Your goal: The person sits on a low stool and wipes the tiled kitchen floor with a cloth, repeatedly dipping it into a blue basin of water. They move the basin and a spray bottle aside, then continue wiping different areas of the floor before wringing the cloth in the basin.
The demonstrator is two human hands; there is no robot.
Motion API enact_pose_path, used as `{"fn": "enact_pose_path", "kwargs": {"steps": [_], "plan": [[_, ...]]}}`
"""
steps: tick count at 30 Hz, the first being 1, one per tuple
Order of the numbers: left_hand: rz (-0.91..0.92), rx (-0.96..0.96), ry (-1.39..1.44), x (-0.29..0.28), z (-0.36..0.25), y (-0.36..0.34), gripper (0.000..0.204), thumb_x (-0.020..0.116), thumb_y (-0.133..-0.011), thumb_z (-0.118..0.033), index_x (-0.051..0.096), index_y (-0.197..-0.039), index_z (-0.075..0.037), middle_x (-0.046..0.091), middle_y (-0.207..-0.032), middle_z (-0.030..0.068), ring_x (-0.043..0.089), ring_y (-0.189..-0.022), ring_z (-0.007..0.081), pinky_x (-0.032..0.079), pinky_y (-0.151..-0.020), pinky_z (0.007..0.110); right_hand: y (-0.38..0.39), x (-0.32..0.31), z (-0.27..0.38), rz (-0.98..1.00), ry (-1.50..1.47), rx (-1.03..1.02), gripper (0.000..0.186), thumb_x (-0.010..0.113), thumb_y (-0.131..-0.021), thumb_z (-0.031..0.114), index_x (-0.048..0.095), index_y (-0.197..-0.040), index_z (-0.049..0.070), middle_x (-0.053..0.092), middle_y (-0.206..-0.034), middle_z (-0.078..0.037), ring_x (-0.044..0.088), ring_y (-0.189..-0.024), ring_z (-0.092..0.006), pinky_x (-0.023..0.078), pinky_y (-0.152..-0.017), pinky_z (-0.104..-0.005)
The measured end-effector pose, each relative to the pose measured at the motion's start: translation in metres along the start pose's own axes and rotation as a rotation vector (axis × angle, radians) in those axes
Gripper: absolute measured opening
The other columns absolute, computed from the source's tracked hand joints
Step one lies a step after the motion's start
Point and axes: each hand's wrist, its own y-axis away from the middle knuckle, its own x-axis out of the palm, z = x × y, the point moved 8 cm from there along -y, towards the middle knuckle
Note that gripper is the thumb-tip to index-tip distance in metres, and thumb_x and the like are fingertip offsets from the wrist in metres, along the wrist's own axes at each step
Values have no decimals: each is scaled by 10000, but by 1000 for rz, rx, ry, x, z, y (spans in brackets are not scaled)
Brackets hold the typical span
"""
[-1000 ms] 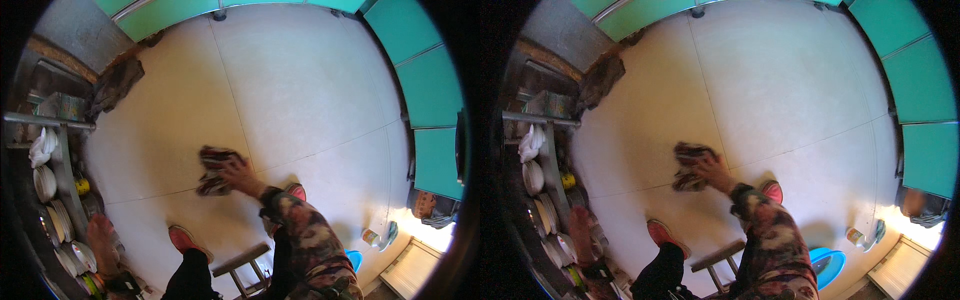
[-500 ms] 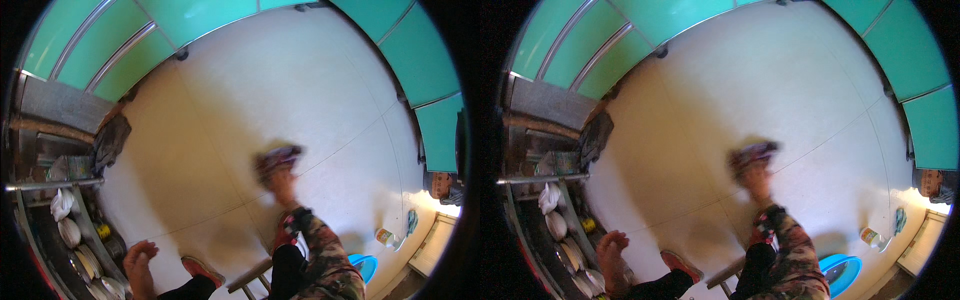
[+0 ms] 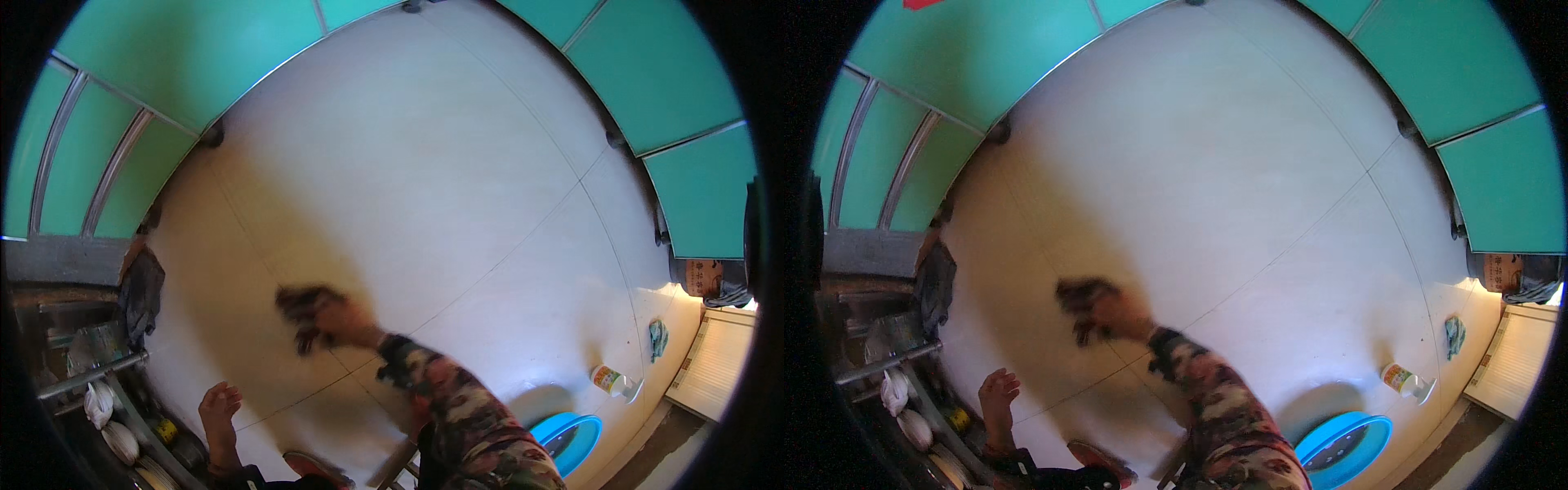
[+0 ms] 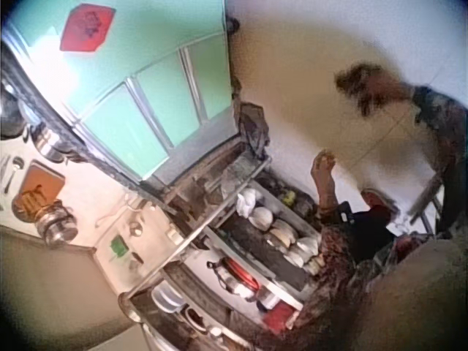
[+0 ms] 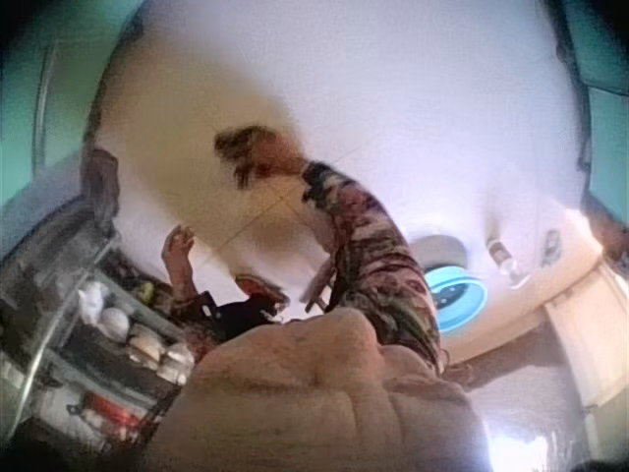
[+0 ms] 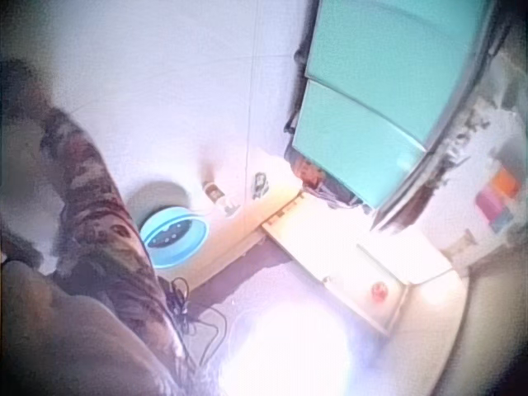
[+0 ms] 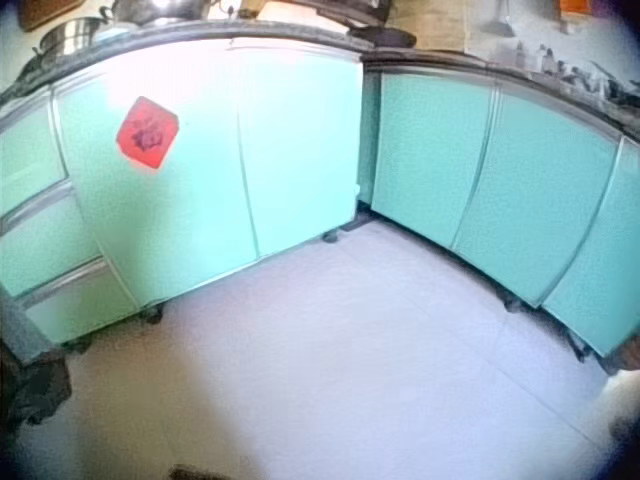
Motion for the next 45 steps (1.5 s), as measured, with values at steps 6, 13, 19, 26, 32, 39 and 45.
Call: {"fn": "enact_pose_path", "kwargs": {"steps": [6,13,19,26,32,39,45], "plan": [[315,90,384,-35,-71,5,356,590,-954,-238,544,-1219,-6,640,-1029,125,620,-932,206,514,-839,319,243,-86,-269,-427,201,1006,351,580,-805,112,598,-1140,215,563,-1171,-43,516,-1096,-319,448,-767,-476],[-296,424,-319,-168,-210,182,351,547,-986,-227,538,-1248,7,605,-1023,103,565,-926,175,476,-814,306,504,-102,-288,-552,-359,1386,372,552,-860,148,545,-1230,103,539,-1265,-217,538,-1130,-424,463,-934,-498],[-311,507,-229,-139,-223,277,342,547,-988,-224,545,-1240,7,618,-1024,107,585,-938,183,486,-847,313,597,-119,-165,-1207,-1913,875,302,496,-985,288,553,-1100,15,655,-971,-108,661,-901,-277,567,-788,-408],[-270,646,-103,-134,-213,349,332,547,-989,-220,555,-1230,8,633,-1025,113,608,-952,193,497,-886,321,641,-239,-28,-1365,-2014,162,654,363,-1007,525,411,-1411,12,515,-1380,-188,500,-1272,-330,367,-1106,-473],[-9,741,78,-46,-246,363,298,556,-980,-182,579,-1188,30,636,-1020,119,620,-958,200,511,-901,338,692,-284,43,-1463,-1898,139,607,442,-1001,467,421,-1407,15,521,-1378,-182,510,-1259,-332,372,-1100,-484],[593,701,482,139,-271,371,263,569,-939,-133,613,-1141,29,671,-976,143,659,-908,230,537,-872,378,663,-387,79,-1429,-1751,21,635,473,-986,471,401,-1410,3,508,-1386,-192,511,-1256,-350,367,-1098,-503],[722,509,434,256,-218,401,263,537,-958,-123,590,-1174,19,660,-1039,139,654,-923,231,542,-839,365,598,-441,77,-1456,-1918,-200,635,440,-982,528,473,-1375,31,554,-1349,-147,528,-1232,-321,381,-1091,-489]]}}
